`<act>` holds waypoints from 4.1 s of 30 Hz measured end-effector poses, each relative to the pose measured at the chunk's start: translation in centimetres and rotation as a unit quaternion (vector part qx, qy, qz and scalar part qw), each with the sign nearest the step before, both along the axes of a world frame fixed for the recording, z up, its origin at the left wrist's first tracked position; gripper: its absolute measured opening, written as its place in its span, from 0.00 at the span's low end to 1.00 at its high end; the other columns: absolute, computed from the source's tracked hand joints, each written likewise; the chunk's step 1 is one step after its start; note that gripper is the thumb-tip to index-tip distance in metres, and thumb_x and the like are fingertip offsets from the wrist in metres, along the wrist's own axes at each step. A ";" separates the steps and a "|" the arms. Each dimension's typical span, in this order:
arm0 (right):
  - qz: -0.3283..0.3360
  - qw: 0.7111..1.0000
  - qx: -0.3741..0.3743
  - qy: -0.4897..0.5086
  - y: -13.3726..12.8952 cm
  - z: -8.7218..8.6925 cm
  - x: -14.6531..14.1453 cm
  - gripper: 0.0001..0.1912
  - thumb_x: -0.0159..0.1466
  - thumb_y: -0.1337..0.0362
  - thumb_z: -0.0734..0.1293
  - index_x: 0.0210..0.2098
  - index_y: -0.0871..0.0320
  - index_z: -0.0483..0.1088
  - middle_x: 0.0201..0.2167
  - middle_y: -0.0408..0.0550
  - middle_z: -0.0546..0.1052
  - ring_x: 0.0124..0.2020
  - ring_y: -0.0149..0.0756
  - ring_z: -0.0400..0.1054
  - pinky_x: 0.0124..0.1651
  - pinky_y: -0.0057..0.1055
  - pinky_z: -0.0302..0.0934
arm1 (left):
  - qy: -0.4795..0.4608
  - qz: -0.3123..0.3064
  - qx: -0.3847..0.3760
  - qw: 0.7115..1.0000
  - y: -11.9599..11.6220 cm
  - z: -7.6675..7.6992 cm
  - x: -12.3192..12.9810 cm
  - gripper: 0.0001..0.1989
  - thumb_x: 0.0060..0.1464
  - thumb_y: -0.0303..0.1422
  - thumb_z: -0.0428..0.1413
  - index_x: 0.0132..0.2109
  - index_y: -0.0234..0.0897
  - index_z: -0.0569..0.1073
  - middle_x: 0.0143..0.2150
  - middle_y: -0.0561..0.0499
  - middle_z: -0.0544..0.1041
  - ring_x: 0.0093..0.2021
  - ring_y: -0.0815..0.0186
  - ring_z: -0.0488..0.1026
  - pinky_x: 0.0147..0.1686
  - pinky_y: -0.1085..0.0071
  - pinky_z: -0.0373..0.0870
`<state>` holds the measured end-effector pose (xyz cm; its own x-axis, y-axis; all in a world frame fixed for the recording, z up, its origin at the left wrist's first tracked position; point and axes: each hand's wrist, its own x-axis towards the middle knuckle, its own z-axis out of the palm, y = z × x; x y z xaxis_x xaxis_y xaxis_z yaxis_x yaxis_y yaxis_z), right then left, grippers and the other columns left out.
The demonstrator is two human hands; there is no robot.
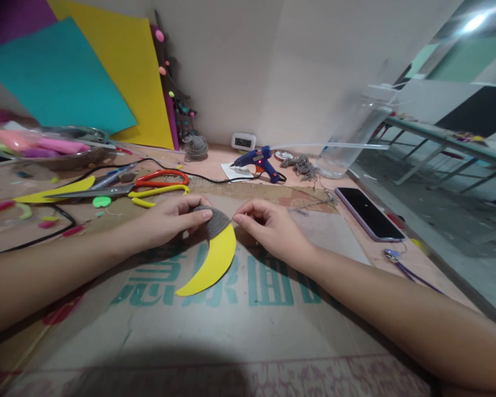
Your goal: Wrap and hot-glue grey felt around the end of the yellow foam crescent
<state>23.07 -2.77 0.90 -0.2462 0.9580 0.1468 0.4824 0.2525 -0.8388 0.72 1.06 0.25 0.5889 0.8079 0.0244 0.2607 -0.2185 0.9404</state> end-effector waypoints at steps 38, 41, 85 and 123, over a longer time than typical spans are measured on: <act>0.017 0.996 0.082 -0.016 -0.2 0.0 0.2 0.11 0.68 0.59 0.60 0.31 0.57 0.67 0.23 0.41 0.69 0.23 0.27 0.62 0.26 0.24 0.57 | -0.010 0.045 0.025 0.999 0.0 -0.5 0.0 0.21 0.61 0.48 0.49 0.29 0.36 0.64 0.21 0.58 0.65 0.18 0.75 0.61 0.16 0.79 0.53; -0.009 0.997 0.072 0.034 0.1 -0.2 0.4 0.10 0.68 0.58 0.62 0.44 0.55 0.69 0.27 0.41 0.71 0.25 0.28 0.64 0.27 0.25 0.60 | -0.013 0.040 0.021 0.999 0.0 -0.4 0.0 0.19 0.61 0.47 0.50 0.30 0.36 0.64 0.20 0.59 0.63 0.18 0.75 0.59 0.16 0.79 0.53; 0.031 0.991 0.088 -0.095 0.0 0.3 0.0 0.20 0.67 0.54 0.59 0.22 0.57 0.60 0.19 0.38 0.59 0.21 0.26 0.52 0.23 0.26 0.48 | 0.035 0.042 0.093 0.994 -0.5 0.1 0.2 0.18 0.57 0.48 0.54 0.38 0.36 0.74 0.27 0.54 0.73 0.24 0.70 0.65 0.22 0.75 0.59; 0.041 0.993 0.057 -0.099 0.0 0.4 -0.4 0.21 0.66 0.53 0.60 0.22 0.59 0.66 0.19 0.40 0.62 0.22 0.27 0.54 0.23 0.26 0.49 | 0.104 0.030 0.174 0.979 -1.1 0.5 0.5 0.14 0.56 0.43 0.55 0.34 0.36 0.75 0.28 0.54 0.75 0.29 0.67 0.68 0.28 0.74 0.60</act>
